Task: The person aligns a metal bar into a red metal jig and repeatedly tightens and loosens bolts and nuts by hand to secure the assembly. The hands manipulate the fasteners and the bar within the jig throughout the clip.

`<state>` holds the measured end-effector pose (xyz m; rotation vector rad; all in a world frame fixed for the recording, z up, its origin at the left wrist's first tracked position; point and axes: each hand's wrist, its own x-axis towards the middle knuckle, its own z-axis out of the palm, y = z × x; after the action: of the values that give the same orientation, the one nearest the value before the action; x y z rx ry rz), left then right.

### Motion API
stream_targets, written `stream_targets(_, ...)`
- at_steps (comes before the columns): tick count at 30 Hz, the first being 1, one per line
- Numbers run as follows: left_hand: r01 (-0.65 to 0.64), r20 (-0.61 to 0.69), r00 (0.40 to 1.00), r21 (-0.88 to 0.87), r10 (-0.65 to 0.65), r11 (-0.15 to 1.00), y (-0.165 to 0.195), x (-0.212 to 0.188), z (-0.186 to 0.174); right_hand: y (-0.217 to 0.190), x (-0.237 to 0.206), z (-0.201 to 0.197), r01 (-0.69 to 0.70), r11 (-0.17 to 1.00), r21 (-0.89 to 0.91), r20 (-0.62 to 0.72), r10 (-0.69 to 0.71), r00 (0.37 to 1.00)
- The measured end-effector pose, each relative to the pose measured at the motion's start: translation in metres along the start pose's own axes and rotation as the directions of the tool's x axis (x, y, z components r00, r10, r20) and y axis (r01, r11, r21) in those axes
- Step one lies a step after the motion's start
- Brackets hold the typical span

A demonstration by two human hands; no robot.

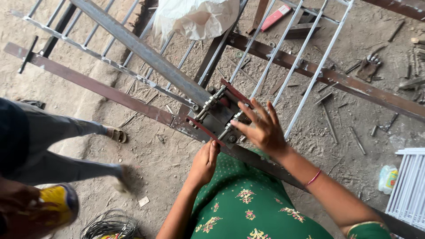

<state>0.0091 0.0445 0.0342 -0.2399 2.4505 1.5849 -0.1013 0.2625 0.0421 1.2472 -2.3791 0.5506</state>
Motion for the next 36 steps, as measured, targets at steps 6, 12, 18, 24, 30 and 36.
stream_targets(6, -0.005, 0.011, 1.0, 0.025, 0.005, 1.0, 0.002, 0.001, -0.002, 0.007, 0.032, -0.004, 0.27, 0.946, -0.181, 0.157, -0.243, 0.957)
stream_targets(12, -0.051, -0.016, 0.999, 0.058, 0.052, 0.997, -0.002, 0.0, -0.001, -0.005, 0.02, 0.003, 0.174, 0.973, -0.154, 0.085, -0.163, 0.983)
stream_targets(18, -0.031, 0.014, 0.999, 0.062, 0.031, 0.998, -0.004, 0.001, -0.003, -0.01, 0.013, 0.024, -0.032, 0.999, -0.034, -0.101, 0.028, 0.995)
stream_targets(24, -0.046, 0.017, 0.999, 0.048, 0.045, 0.998, 0.0, 0.001, -0.006, -0.022, 0.006, 0.024, -0.15, 0.989, 0.001, -0.172, 0.148, 0.974)
stream_targets(30, -0.043, 0.032, 0.999, 0.028, 0.042, 0.999, -0.001, 0.002, -0.007, -0.015, -0.003, 0.016, -0.005, 0.992, -0.128, -0.07, -0.004, 0.998)
stream_targets(36, -0.044, 0.058, 0.997, -0.017, 0.045, 0.999, -0.005, 0.004, -0.008, -0.003, -0.011, 0.017, -0.03, 0.999, -0.045, -0.118, 0.024, 0.993)
